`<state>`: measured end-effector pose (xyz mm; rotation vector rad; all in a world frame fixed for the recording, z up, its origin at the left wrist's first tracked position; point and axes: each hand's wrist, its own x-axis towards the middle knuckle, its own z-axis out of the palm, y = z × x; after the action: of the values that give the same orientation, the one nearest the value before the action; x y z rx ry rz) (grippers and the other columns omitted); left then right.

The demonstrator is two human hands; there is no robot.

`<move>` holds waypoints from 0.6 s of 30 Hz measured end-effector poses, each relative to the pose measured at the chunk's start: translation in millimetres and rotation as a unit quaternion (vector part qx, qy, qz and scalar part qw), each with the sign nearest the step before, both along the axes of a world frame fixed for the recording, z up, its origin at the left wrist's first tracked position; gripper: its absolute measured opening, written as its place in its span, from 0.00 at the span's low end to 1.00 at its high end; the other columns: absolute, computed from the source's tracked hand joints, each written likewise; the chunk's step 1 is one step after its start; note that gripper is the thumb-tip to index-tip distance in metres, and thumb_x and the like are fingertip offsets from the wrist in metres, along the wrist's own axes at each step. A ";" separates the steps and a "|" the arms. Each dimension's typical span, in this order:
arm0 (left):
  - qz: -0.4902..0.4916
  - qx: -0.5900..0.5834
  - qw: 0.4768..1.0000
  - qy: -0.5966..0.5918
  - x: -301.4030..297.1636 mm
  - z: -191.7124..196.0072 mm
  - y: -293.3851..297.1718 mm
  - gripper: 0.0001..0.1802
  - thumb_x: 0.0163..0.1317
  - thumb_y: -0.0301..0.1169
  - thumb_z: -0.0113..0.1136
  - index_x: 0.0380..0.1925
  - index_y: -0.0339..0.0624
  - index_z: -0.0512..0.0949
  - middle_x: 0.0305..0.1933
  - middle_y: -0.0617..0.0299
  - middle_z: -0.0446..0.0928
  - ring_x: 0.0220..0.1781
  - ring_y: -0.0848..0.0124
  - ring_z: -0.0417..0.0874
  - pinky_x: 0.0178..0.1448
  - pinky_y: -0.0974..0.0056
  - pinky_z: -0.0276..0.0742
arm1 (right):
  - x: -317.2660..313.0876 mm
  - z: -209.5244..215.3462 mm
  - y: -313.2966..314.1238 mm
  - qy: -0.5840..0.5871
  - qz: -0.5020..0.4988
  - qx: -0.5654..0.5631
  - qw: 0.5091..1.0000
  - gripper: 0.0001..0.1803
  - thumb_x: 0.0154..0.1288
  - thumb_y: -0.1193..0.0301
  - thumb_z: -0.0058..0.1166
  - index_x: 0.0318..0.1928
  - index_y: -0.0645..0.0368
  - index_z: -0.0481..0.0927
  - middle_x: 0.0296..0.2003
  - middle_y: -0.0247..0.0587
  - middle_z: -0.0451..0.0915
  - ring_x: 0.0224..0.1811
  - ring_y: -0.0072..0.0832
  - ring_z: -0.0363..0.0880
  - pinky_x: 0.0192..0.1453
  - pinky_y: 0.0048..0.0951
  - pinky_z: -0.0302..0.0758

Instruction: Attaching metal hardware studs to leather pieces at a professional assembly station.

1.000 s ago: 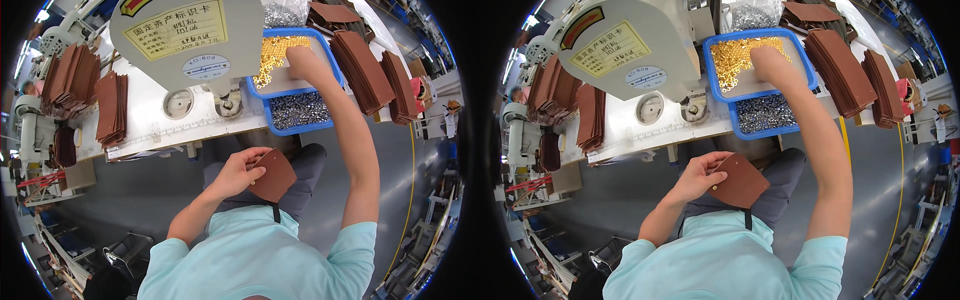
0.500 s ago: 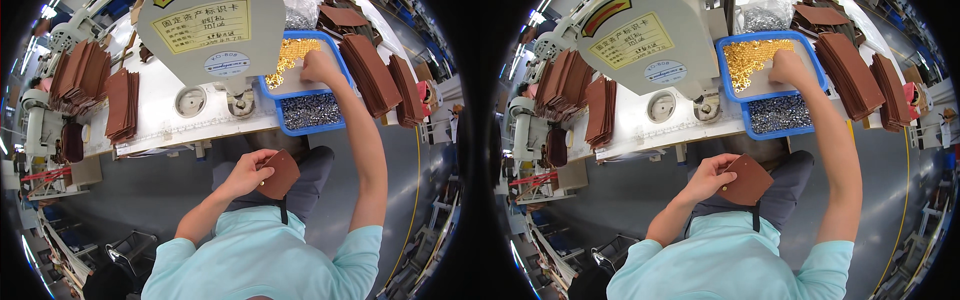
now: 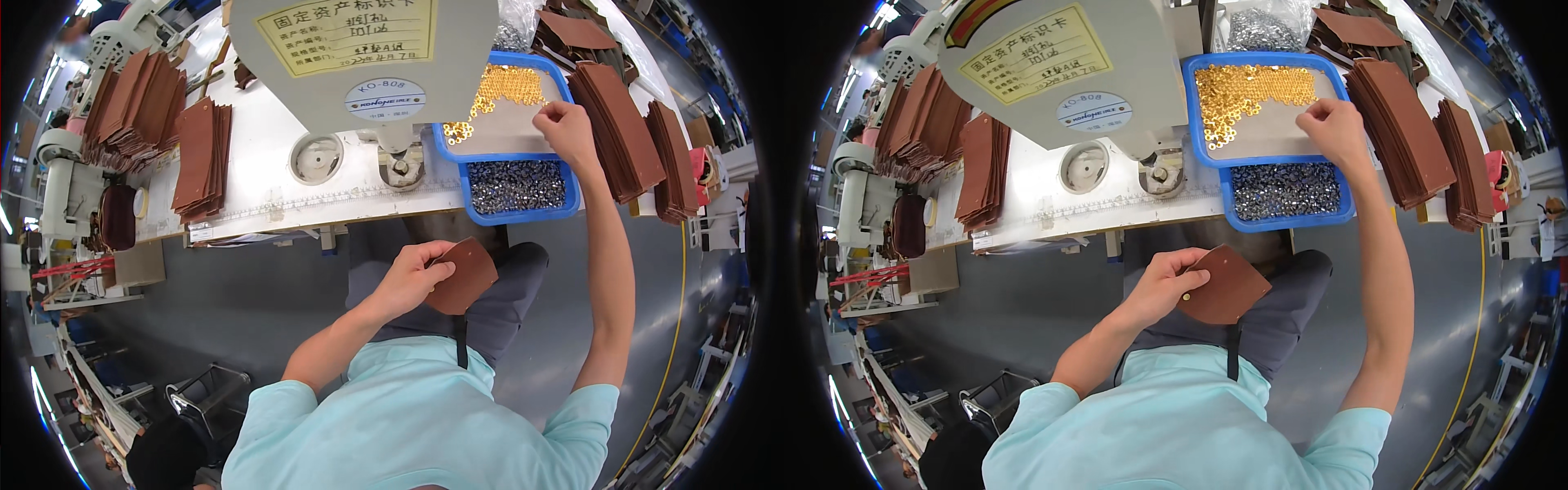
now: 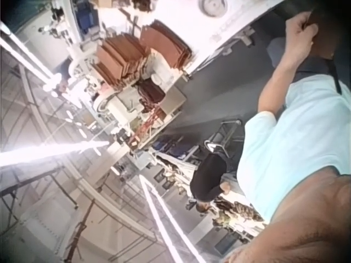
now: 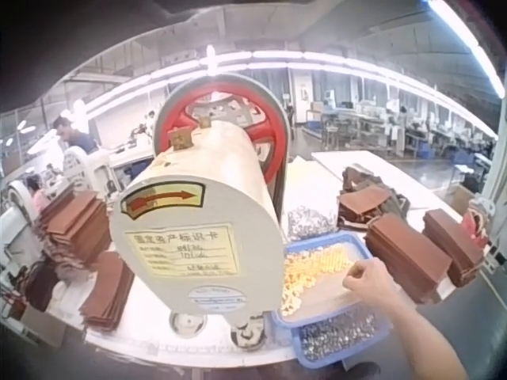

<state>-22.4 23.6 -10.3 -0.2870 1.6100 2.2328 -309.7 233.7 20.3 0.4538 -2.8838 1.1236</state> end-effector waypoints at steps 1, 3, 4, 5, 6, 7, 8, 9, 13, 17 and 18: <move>0.003 0.009 1.000 -0.010 -1.0 -0.7 1.8 0.18 0.72 0.26 0.53 0.58 0.34 0.80 0.45 0.64 0.85 0.42 0.80 0.83 0.46 0.69 0.81 | 1.9 0.1 5.0 -0.002 -0.003 0.001 1.000 0.14 0.55 0.66 0.64 0.33 0.68 0.86 0.25 0.42 0.85 0.28 0.27 0.84 0.37 0.31 0.80; 0.001 0.007 1.000 -0.011 -2.4 -3.2 1.0 0.18 0.72 0.26 0.53 0.59 0.34 0.80 0.45 0.64 0.85 0.43 0.79 0.83 0.47 0.69 0.81 | 17.1 14.0 6.8 -0.094 -0.014 -0.176 0.980 0.11 0.59 0.70 0.62 0.34 0.67 0.85 0.25 0.37 0.84 0.28 0.21 0.83 0.35 0.25 0.79; 0.000 0.005 1.000 -0.012 -2.5 -4.5 0.2 0.18 0.72 0.25 0.53 0.59 0.34 0.80 0.46 0.64 0.85 0.44 0.79 0.83 0.47 0.69 0.82 | 32.1 20.2 8.4 -0.120 0.012 -0.226 0.967 0.07 0.63 0.73 0.59 0.35 0.66 0.84 0.26 0.33 0.82 0.28 0.18 0.82 0.34 0.21 0.79; -0.002 0.007 1.000 -0.012 -3.3 -4.4 0.3 0.18 0.72 0.25 0.53 0.59 0.34 0.80 0.46 0.64 0.85 0.44 0.79 0.83 0.47 0.69 0.82 | 49.7 21.3 12.3 -0.136 0.041 -0.273 0.951 0.07 0.63 0.73 0.59 0.35 0.66 0.84 0.27 0.34 0.83 0.28 0.18 0.82 0.33 0.22 0.79; 0.016 0.027 0.999 -0.013 -2.2 -2.9 0.7 0.19 0.72 0.25 0.53 0.60 0.34 0.80 0.47 0.63 0.85 0.45 0.79 0.84 0.49 0.69 0.82 | 69.2 20.6 14.5 -0.154 0.074 -0.319 0.932 0.06 0.63 0.74 0.59 0.34 0.66 0.84 0.27 0.35 0.83 0.28 0.19 0.82 0.33 0.23 0.80; 0.031 0.049 0.998 -0.013 -0.8 -1.0 1.7 0.19 0.72 0.25 0.53 0.61 0.34 0.79 0.48 0.63 0.85 0.46 0.79 0.84 0.50 0.69 0.82 | 95.4 20.6 12.7 -0.173 0.079 -0.329 0.925 0.06 0.64 0.75 0.59 0.35 0.66 0.84 0.28 0.36 0.84 0.28 0.20 0.83 0.33 0.23 0.80; 0.033 0.052 0.998 -0.017 0.7 2.2 2.1 0.19 0.72 0.25 0.53 0.61 0.34 0.79 0.48 0.63 0.85 0.46 0.79 0.84 0.50 0.69 0.82 | 121.9 20.0 8.1 -0.194 0.085 -0.339 0.917 0.05 0.64 0.77 0.59 0.35 0.66 0.84 0.28 0.36 0.84 0.28 0.21 0.83 0.33 0.23 0.80; 0.036 0.053 0.998 -0.013 1.1 6.9 2.1 0.20 0.72 0.24 0.53 0.62 0.33 0.79 0.49 0.62 0.85 0.48 0.78 0.84 0.52 0.69 0.82 | 143.6 20.6 7.8 -0.261 0.093 -0.333 0.902 0.04 0.64 0.79 0.60 0.38 0.68 0.85 0.29 0.38 0.85 0.29 0.22 0.84 0.35 0.24 0.82; 0.011 0.078 0.997 -0.016 2.8 12.7 0.5 0.21 0.73 0.25 0.53 0.63 0.33 0.78 0.52 0.61 0.85 0.50 0.77 0.84 0.55 0.68 0.81 | 206.0 8.4 7.6 -0.351 0.108 -0.350 0.862 0.10 0.59 0.86 0.66 0.43 0.71 0.86 0.37 0.43 0.87 0.38 0.24 0.87 0.43 0.24 0.85; -0.008 0.094 0.994 -0.048 6.3 19.0 3.5 0.21 0.74 0.25 0.53 0.64 0.33 0.78 0.52 0.61 0.85 0.51 0.77 0.84 0.55 0.68 0.81 | 231.4 3.6 1.5 -0.179 0.136 -0.247 0.942 0.10 0.60 0.83 0.68 0.44 0.66 0.87 0.39 0.40 0.86 0.36 0.23 0.85 0.40 0.23 0.83; -0.012 0.101 0.994 -0.051 7.1 19.8 3.9 0.21 0.74 0.26 0.52 0.64 0.34 0.78 0.53 0.61 0.85 0.51 0.77 0.84 0.54 0.69 0.81 | 234.7 3.8 1.4 -0.113 0.144 -0.216 0.959 0.10 0.60 0.80 0.69 0.44 0.63 0.88 0.37 0.38 0.86 0.34 0.24 0.84 0.39 0.23 0.81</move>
<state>-15.3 27.5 9.5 -0.3177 1.3173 2.3011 -75.1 235.1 24.0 0.7812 -2.6765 1.9081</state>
